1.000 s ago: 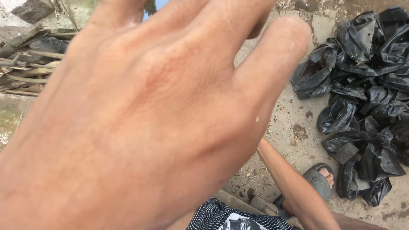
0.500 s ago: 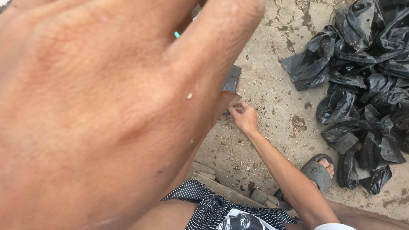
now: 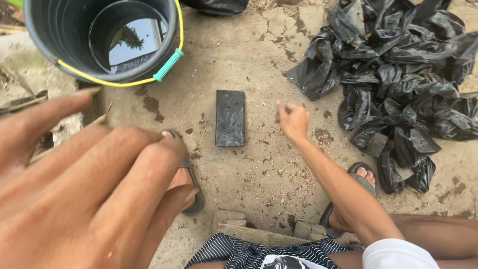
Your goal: The person sits on a concrete surface and repeatedly picks up crumpled black plastic bags, unfolds them, and folds them into small rectangles. The folded bags are placed in a neat stack on the ground. A green bucket and a grey bucket are visible nearby.
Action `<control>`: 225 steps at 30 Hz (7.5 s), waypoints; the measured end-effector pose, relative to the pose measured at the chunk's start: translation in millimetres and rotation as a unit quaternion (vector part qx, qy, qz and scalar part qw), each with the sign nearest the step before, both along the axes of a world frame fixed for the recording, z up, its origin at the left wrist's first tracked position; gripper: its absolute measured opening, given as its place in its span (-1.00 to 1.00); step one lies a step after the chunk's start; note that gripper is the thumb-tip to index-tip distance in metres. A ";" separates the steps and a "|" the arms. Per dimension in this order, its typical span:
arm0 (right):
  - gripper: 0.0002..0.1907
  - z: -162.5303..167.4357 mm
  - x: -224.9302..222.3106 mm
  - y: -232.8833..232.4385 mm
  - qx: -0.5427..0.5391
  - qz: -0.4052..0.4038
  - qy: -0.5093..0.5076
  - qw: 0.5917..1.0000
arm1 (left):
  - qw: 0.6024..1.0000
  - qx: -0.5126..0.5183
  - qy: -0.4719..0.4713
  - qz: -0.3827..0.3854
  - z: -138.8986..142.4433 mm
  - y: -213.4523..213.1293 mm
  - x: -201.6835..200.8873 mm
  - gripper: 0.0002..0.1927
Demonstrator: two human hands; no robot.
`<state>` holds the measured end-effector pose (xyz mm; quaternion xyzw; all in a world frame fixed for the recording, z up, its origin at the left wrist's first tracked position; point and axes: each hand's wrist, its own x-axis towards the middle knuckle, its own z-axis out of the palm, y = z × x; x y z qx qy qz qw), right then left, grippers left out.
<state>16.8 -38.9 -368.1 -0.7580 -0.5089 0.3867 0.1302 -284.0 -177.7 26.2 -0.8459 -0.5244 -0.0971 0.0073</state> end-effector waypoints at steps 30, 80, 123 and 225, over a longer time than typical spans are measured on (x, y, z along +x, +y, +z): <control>-0.61 336.2 136.9 103.4 0.387 0.202 -0.057 0.898 | 0.992 0.009 -0.046 -0.120 4.3 48.4 32.0 -0.66; -0.95 405.1 77.6 39.9 0.334 0.186 0.258 0.887 | 0.920 0.007 -0.384 0.073 24.0 108.2 116.2 -0.83; -0.55 410.1 18.2 -6.7 0.646 0.506 -0.066 0.567 | 0.879 -0.079 -0.413 0.227 5.2 105.3 71.0 -0.55; -0.85 410.2 14.2 -21.7 0.695 0.549 -0.088 0.455 | 0.730 -0.082 -0.604 0.310 10.7 123.2 49.1 -0.62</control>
